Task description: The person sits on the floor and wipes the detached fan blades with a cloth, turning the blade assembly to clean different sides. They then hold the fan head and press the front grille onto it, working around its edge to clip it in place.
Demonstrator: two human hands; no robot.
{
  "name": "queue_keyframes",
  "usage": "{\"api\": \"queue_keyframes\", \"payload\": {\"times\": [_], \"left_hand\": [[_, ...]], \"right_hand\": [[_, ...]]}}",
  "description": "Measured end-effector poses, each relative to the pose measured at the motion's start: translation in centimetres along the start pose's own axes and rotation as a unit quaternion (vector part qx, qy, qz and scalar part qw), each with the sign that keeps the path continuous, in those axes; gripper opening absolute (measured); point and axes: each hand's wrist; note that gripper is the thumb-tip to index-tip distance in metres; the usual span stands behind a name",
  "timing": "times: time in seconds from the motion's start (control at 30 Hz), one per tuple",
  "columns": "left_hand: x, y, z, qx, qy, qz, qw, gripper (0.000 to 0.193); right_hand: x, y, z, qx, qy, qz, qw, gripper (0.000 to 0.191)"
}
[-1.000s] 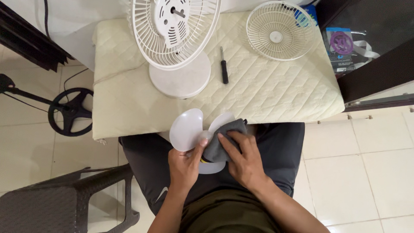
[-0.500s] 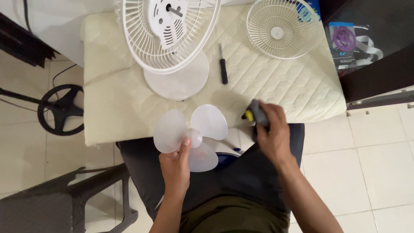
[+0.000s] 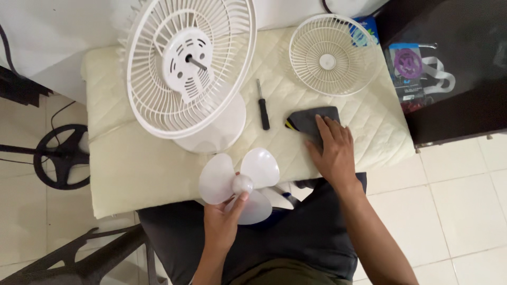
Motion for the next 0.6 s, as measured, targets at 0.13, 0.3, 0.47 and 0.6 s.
{"api": "queue_keyframes", "payload": {"times": [0.13, 0.3, 0.47, 0.6], "left_hand": [[1.9, -0.7, -0.8, -0.017, -0.001, -0.068, 0.998, 0.048], [3.9, -1.6, -1.8, -0.042, 0.000, -0.058, 0.997, 0.050], [3.9, -2.2, -2.1, -0.028, 0.005, -0.085, 0.996, 0.043], [3.8, -2.5, -2.3, 0.003, -0.002, -0.124, 0.992, 0.036]], "right_hand": [[1.0, -0.8, 0.3, 0.045, -0.046, -0.050, 0.997, 0.038], [3.3, 1.5, -0.1, 0.080, -0.072, -0.048, 0.993, 0.030], [2.4, 4.2, -1.3, 0.033, -0.023, 0.042, 0.998, 0.045], [-1.6, 5.7, -1.5, 0.041, -0.032, -0.047, 0.998, 0.044]]}}
Point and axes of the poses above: each hand's wrist, its own z-axis away from the middle knuckle, its own y-axis out of the back of the hand, x = y × z, and after that the axes turned 15 degrees about y, right-handed
